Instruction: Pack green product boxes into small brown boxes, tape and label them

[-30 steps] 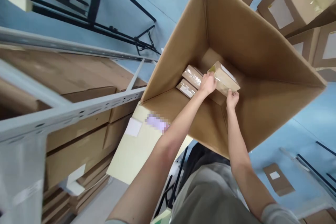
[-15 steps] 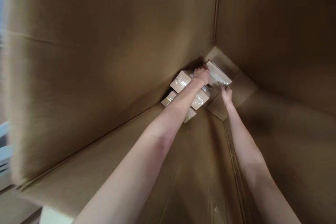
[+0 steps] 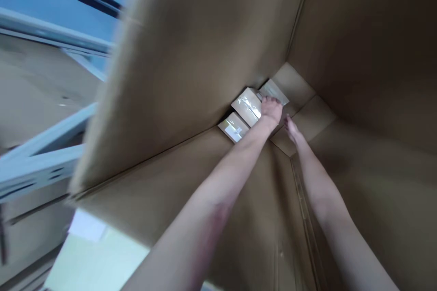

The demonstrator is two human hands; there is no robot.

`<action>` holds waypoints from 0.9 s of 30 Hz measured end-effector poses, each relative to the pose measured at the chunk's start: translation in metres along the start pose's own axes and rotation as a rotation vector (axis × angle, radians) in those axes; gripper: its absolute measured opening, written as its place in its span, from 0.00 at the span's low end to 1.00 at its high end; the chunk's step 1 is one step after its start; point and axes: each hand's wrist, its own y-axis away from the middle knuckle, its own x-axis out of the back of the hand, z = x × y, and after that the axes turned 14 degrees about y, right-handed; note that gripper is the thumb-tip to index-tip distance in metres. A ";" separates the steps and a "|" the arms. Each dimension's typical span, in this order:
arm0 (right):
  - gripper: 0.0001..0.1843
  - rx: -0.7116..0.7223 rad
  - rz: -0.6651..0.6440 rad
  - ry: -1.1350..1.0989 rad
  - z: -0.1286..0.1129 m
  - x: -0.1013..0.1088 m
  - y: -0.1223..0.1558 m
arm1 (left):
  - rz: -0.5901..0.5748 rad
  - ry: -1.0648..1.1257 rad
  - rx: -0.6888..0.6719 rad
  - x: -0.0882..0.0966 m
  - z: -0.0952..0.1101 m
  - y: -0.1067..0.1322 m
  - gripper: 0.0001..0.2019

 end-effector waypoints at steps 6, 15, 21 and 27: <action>0.31 -0.178 -0.110 -0.083 -0.054 0.044 0.125 | -0.031 -0.078 0.013 0.030 0.074 0.145 0.25; 0.20 0.152 -0.254 -0.018 -0.128 0.080 0.302 | 0.367 0.051 -0.136 0.053 0.102 0.418 0.24; 0.31 0.485 -0.501 0.057 -0.123 0.074 0.434 | 0.794 0.359 -0.011 -0.007 0.074 0.606 0.22; 0.33 0.721 -0.732 0.186 -0.078 0.045 0.596 | 1.293 0.660 0.215 -0.110 0.062 0.761 0.19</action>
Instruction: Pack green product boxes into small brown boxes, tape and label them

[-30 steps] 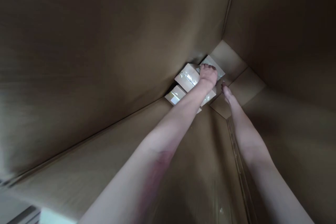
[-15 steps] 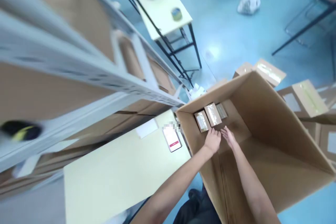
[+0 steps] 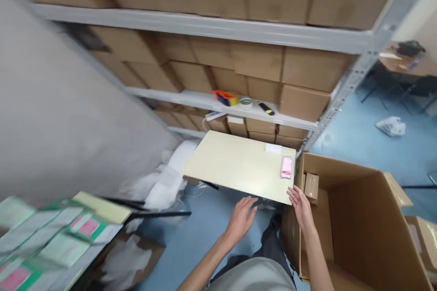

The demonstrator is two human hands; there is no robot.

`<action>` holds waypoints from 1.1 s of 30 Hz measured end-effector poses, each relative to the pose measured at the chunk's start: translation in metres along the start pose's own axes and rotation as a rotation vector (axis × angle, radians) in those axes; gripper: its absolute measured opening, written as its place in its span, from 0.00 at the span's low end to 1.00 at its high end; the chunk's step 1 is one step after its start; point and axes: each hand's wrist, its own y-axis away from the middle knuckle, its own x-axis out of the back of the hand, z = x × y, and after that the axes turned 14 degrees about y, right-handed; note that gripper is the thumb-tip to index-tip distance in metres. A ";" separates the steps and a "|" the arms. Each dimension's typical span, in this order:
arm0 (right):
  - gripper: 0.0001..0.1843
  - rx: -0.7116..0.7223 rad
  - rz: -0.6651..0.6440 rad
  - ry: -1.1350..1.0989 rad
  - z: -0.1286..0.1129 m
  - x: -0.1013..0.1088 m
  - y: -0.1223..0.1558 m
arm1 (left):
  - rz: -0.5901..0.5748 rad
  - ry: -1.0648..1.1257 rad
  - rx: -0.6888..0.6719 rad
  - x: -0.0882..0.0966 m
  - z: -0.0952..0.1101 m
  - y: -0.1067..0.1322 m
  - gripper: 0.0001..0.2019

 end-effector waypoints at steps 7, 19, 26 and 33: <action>0.34 0.063 -0.457 0.238 -0.018 -0.145 0.071 | 0.657 0.188 0.180 0.105 -0.036 0.135 0.17; 0.34 0.095 -1.027 0.470 -0.007 -0.435 0.139 | 1.334 0.283 0.288 0.254 -0.080 0.251 0.14; 0.32 0.011 -1.406 0.558 0.017 -0.587 0.178 | 1.551 0.336 0.511 0.322 -0.121 0.285 0.15; 0.30 0.013 -1.784 0.785 0.054 -0.684 0.225 | 1.785 0.913 0.604 0.342 -0.175 0.306 0.29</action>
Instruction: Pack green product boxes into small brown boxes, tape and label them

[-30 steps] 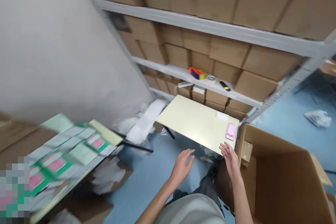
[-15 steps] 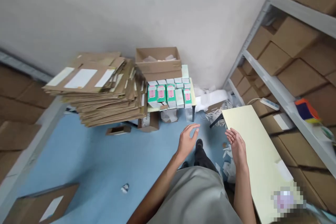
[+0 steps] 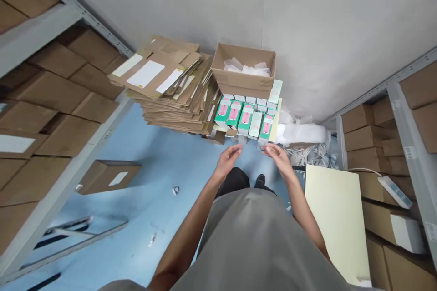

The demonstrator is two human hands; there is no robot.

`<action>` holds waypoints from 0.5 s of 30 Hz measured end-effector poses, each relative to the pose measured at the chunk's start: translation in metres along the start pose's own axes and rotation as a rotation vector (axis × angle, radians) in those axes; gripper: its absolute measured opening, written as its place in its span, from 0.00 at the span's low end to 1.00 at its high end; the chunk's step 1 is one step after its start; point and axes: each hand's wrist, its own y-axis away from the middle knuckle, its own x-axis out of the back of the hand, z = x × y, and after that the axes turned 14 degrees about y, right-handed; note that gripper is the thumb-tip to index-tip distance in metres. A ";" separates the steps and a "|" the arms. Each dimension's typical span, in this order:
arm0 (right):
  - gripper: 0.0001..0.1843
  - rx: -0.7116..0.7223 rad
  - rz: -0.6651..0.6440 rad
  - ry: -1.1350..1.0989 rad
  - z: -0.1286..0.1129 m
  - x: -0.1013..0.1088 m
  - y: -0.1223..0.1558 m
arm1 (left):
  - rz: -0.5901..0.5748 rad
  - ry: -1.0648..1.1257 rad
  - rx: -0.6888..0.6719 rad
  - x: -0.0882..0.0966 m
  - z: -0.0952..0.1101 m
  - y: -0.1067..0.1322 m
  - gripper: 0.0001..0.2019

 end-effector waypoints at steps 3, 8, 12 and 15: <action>0.28 0.017 -0.077 0.073 0.004 -0.013 -0.045 | 0.053 0.130 0.136 0.012 -0.010 -0.018 0.33; 0.25 0.024 -0.131 0.210 0.009 -0.041 -0.108 | 0.135 0.324 0.297 0.036 -0.027 -0.061 0.22; 0.19 -0.014 -0.129 0.378 0.005 -0.060 -0.144 | 0.241 0.534 0.522 0.052 -0.043 -0.109 0.12; 0.16 -0.046 -0.088 0.503 -0.001 -0.074 -0.163 | 0.339 0.599 0.684 0.062 -0.056 -0.143 0.11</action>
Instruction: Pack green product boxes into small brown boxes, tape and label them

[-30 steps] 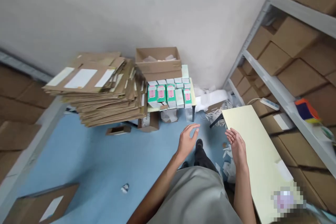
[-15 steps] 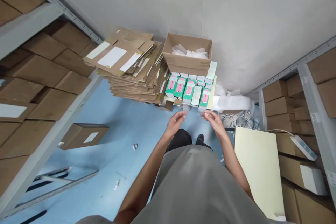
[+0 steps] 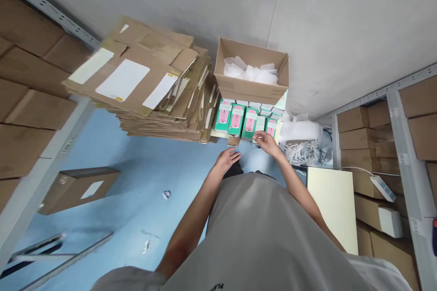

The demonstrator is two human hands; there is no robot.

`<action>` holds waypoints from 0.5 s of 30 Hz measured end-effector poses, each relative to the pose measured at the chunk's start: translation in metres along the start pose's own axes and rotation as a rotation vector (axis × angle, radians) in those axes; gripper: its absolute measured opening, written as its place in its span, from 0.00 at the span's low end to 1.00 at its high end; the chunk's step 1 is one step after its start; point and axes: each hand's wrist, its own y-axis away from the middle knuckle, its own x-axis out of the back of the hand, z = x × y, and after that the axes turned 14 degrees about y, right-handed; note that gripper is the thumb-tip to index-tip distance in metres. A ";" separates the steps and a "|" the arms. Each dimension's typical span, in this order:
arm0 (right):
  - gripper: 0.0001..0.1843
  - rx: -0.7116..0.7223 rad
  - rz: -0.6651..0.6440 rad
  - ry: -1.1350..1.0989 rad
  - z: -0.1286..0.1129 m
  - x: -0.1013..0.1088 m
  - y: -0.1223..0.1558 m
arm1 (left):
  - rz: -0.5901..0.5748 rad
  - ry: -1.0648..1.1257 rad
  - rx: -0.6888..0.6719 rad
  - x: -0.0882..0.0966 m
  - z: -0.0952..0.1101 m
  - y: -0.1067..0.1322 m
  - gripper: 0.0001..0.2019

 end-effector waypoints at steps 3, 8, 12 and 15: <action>0.16 -0.019 0.036 0.094 -0.012 -0.008 -0.018 | 0.023 -0.014 0.018 0.000 0.011 -0.025 0.13; 0.16 -0.022 0.091 0.266 -0.036 -0.020 -0.055 | -0.068 -0.080 0.013 0.007 0.022 -0.042 0.13; 0.19 -0.012 0.109 0.480 -0.059 -0.025 -0.091 | -0.138 -0.165 0.005 0.008 0.031 -0.049 0.21; 0.21 0.033 0.113 0.658 -0.075 -0.029 -0.117 | -0.174 -0.233 -0.005 0.004 0.040 -0.055 0.23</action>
